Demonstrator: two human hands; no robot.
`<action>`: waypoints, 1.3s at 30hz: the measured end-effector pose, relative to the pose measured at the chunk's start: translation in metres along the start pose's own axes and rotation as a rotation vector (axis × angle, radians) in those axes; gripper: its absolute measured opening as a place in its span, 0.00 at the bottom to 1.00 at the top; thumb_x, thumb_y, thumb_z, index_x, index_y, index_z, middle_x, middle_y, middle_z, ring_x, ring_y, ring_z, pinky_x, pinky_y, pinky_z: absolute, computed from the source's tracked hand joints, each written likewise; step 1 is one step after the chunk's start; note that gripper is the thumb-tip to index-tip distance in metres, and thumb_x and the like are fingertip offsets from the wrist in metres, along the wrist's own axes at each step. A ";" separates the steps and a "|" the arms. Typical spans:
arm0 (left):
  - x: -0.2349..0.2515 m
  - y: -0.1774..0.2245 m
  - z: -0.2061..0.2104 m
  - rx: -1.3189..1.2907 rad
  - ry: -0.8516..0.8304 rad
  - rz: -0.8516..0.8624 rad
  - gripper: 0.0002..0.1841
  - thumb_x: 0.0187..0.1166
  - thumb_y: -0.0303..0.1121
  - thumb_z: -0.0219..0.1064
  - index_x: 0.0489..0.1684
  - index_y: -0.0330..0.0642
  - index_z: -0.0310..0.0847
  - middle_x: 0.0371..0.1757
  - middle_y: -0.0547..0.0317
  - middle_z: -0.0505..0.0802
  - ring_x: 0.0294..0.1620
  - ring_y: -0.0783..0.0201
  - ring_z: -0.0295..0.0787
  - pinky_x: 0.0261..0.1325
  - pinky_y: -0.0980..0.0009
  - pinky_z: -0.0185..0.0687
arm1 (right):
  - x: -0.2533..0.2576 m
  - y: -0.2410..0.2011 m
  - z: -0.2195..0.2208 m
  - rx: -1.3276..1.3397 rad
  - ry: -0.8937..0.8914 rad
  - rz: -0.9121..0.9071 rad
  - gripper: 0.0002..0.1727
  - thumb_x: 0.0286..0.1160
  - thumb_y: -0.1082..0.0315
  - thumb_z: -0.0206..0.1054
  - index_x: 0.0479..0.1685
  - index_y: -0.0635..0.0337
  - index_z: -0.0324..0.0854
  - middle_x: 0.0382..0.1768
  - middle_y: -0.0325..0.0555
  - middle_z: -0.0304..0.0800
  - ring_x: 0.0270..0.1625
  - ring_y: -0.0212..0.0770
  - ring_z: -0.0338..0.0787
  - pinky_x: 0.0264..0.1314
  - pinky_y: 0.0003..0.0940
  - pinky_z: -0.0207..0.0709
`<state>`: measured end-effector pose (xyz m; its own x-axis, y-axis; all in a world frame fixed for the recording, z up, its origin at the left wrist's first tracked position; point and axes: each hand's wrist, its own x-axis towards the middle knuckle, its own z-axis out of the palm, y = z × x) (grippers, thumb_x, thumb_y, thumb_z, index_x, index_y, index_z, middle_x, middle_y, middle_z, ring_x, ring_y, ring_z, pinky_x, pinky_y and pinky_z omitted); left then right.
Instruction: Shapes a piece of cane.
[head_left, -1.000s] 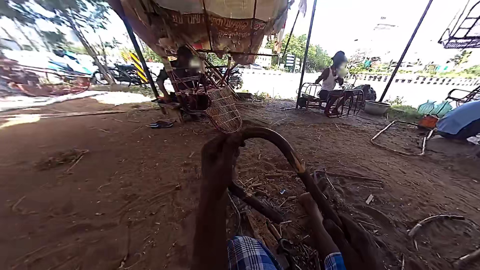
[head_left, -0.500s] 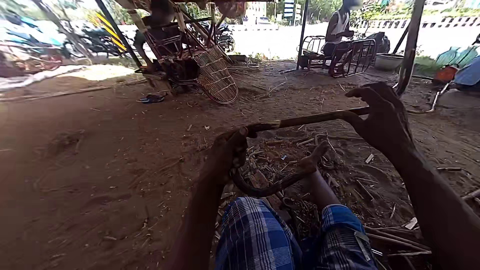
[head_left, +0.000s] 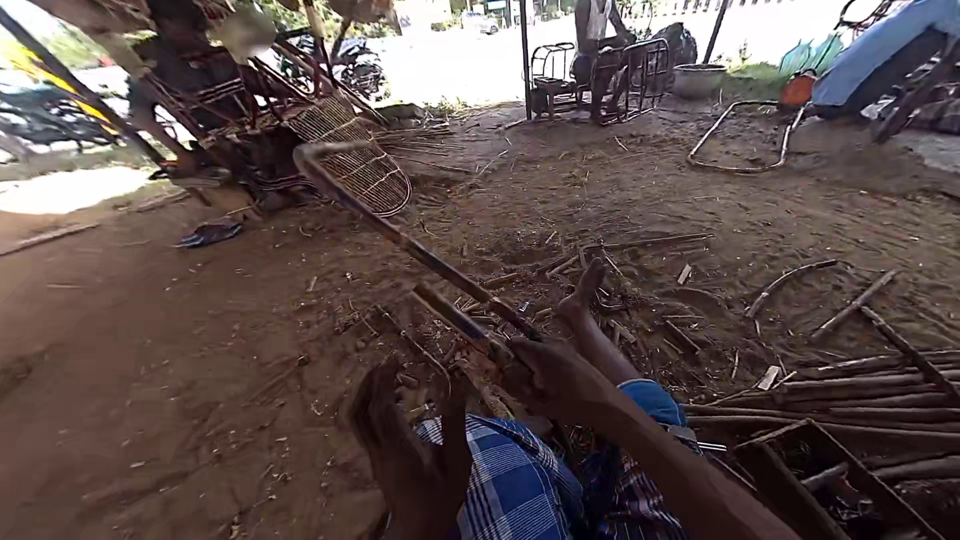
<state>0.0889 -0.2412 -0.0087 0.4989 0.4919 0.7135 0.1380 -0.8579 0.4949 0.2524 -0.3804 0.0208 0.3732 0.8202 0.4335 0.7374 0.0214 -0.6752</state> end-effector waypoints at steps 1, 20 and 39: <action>0.013 0.004 -0.020 0.164 -0.045 0.187 0.43 0.79 0.58 0.65 0.87 0.37 0.60 0.84 0.34 0.70 0.83 0.42 0.66 0.81 0.47 0.64 | 0.002 0.008 -0.002 -0.104 -0.099 -0.073 0.08 0.79 0.61 0.68 0.43 0.57 0.82 0.19 0.39 0.79 0.20 0.39 0.80 0.24 0.41 0.79; -0.053 -0.074 0.090 0.286 -1.225 -0.090 0.32 0.88 0.63 0.49 0.42 0.41 0.86 0.29 0.50 0.89 0.35 0.47 0.92 0.41 0.45 0.86 | -0.138 0.196 0.189 -0.138 -0.572 1.347 0.22 0.83 0.62 0.59 0.69 0.66 0.80 0.66 0.65 0.85 0.69 0.65 0.86 0.66 0.66 0.79; 0.037 -0.063 0.105 0.350 -1.044 -0.376 0.30 0.87 0.62 0.54 0.35 0.43 0.87 0.27 0.51 0.90 0.32 0.49 0.91 0.43 0.44 0.86 | -0.135 0.197 0.229 0.140 -0.436 1.379 0.31 0.75 0.47 0.68 0.64 0.66 0.83 0.64 0.64 0.87 0.69 0.61 0.86 0.70 0.63 0.77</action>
<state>0.1880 -0.1846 -0.0658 0.8163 0.5024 -0.2849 0.5744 -0.7582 0.3085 0.2182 -0.3565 -0.3070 0.5099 0.3394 -0.7904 -0.1279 -0.8787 -0.4598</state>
